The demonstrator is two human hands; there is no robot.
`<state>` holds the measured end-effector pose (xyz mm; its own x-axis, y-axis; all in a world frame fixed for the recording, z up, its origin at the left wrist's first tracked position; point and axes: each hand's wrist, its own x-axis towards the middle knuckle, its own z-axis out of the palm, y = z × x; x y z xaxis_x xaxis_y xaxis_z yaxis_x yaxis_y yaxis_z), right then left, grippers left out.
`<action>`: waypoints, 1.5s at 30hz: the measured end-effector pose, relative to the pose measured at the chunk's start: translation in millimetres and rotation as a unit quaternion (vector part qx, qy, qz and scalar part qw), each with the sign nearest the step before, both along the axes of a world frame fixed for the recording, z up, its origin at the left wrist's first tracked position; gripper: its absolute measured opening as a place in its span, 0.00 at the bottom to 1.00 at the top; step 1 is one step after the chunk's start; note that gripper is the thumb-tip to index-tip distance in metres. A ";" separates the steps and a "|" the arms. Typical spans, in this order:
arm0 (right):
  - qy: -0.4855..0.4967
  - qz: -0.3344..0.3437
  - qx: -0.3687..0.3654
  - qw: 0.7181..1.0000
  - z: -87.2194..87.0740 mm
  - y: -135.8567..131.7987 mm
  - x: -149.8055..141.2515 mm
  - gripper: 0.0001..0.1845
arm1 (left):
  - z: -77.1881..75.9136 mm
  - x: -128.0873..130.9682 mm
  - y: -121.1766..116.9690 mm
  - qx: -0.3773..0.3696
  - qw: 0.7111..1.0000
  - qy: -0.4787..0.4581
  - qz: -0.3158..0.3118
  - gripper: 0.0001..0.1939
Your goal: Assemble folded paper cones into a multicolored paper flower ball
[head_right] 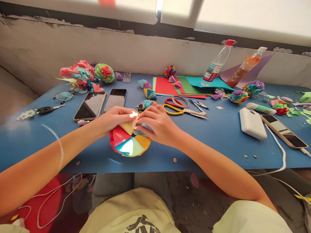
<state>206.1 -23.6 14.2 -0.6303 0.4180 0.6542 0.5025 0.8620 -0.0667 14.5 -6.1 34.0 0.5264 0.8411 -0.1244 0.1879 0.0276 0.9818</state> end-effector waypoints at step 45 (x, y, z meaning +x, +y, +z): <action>0.006 -0.027 0.072 0.997 -9.1 -8.7 -6.9 0.02 | -6.7 -1.2 2.3 -0.029 0.999 -0.002 0.021 0.13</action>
